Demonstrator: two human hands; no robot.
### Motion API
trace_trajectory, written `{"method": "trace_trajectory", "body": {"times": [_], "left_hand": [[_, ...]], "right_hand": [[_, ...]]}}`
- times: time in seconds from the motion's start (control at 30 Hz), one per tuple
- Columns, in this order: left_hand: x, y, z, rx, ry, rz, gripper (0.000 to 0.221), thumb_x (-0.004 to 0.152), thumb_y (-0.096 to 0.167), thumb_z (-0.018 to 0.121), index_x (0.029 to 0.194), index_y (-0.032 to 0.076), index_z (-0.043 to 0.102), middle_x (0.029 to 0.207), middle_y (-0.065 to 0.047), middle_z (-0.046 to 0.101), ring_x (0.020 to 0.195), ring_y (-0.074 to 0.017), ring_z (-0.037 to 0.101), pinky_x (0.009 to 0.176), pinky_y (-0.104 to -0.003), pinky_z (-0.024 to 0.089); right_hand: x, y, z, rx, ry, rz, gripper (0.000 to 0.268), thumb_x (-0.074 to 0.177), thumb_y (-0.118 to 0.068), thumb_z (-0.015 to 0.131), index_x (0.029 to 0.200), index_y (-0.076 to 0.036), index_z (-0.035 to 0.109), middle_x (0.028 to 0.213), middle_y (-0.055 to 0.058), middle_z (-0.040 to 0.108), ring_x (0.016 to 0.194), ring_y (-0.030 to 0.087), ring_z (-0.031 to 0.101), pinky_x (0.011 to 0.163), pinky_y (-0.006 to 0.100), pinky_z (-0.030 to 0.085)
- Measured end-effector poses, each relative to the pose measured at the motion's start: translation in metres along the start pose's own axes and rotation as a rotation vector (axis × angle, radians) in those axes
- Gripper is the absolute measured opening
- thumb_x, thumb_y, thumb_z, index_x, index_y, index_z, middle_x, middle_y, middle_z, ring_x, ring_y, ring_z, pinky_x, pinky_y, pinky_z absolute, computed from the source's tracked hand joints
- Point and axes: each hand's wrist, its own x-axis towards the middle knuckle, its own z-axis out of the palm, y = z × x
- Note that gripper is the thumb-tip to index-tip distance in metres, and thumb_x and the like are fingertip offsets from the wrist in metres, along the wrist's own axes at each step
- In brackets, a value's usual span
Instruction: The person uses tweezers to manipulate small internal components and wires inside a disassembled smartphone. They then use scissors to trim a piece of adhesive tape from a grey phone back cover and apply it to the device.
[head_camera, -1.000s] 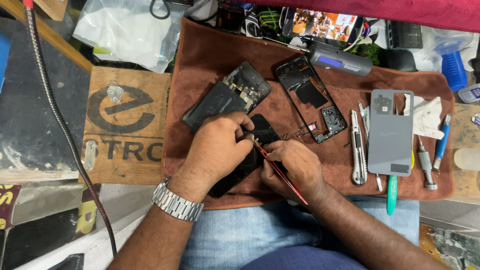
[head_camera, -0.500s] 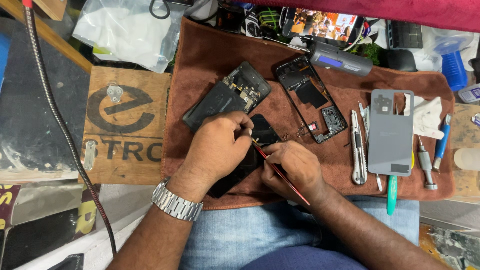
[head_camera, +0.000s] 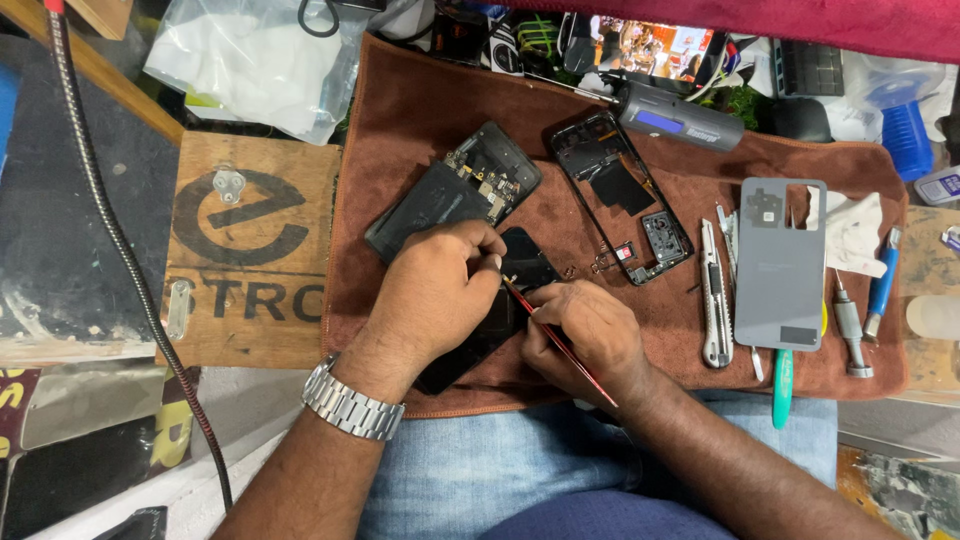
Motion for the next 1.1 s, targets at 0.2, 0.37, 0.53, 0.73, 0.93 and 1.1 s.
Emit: {"method": "trace_trajectory", "body": {"times": [0.2,0.37,0.53,0.73,0.93,1.1], "left_hand": [[-0.0003,0.0000,-0.0001,0.006,0.007,0.015,0.012,0.091,0.013,0.066,0.099,0.008,0.073,0.070,-0.005,0.074,0.060,-0.0154,0.072,0.059,-0.030,0.060],[-0.0006,-0.0011,0.0004,-0.008,0.024,0.048,0.012,0.089,0.012,0.067,0.097,0.008,0.074,0.070,-0.005,0.074,0.060,-0.0164,0.073,0.059,-0.031,0.060],[-0.0004,-0.0016,0.0004,-0.009,0.019,0.038,0.012,0.089,0.012,0.067,0.097,0.007,0.073,0.068,-0.006,0.074,0.059,-0.0179,0.072,0.059,-0.032,0.060],[0.0000,-0.0032,0.0008,-0.019,0.040,0.064,0.011,0.088,0.011,0.067,0.096,0.007,0.074,0.069,-0.007,0.074,0.060,-0.0189,0.073,0.060,-0.033,0.060],[-0.0002,-0.0030,0.0010,-0.007,0.037,0.059,0.012,0.089,0.012,0.067,0.097,0.007,0.073,0.070,-0.006,0.074,0.060,-0.0176,0.073,0.059,-0.032,0.060],[0.0001,-0.0016,0.0010,0.010,0.006,0.019,0.013,0.090,0.014,0.066,0.100,0.009,0.073,0.072,-0.004,0.075,0.060,-0.0152,0.073,0.058,-0.030,0.060]], "right_hand": [[0.0019,-0.0013,-0.0022,0.009,0.003,-0.007,0.020,0.080,0.003,0.073,0.090,-0.006,0.058,0.092,0.010,0.072,0.078,0.018,0.072,0.069,0.031,0.058],[0.0021,-0.0021,-0.0020,-0.004,0.003,-0.001,0.021,0.080,0.003,0.074,0.090,-0.006,0.058,0.092,0.009,0.072,0.078,0.019,0.072,0.069,0.031,0.058],[0.0008,-0.0020,-0.0015,-0.023,0.018,0.005,0.021,0.080,0.003,0.074,0.090,-0.006,0.058,0.094,0.010,0.072,0.079,0.019,0.072,0.070,0.032,0.059],[0.0023,-0.0019,-0.0013,0.000,0.018,-0.007,0.022,0.080,0.003,0.075,0.090,-0.006,0.058,0.094,0.010,0.072,0.080,0.019,0.072,0.071,0.032,0.059],[0.0006,-0.0005,-0.0012,-0.003,0.016,-0.004,0.021,0.080,0.003,0.075,0.091,-0.006,0.059,0.093,0.010,0.073,0.079,0.019,0.072,0.070,0.032,0.059],[-0.0013,0.0009,-0.0004,-0.013,0.007,0.004,0.021,0.081,0.002,0.075,0.093,-0.005,0.059,0.093,0.010,0.073,0.079,0.018,0.072,0.070,0.031,0.060]]}}
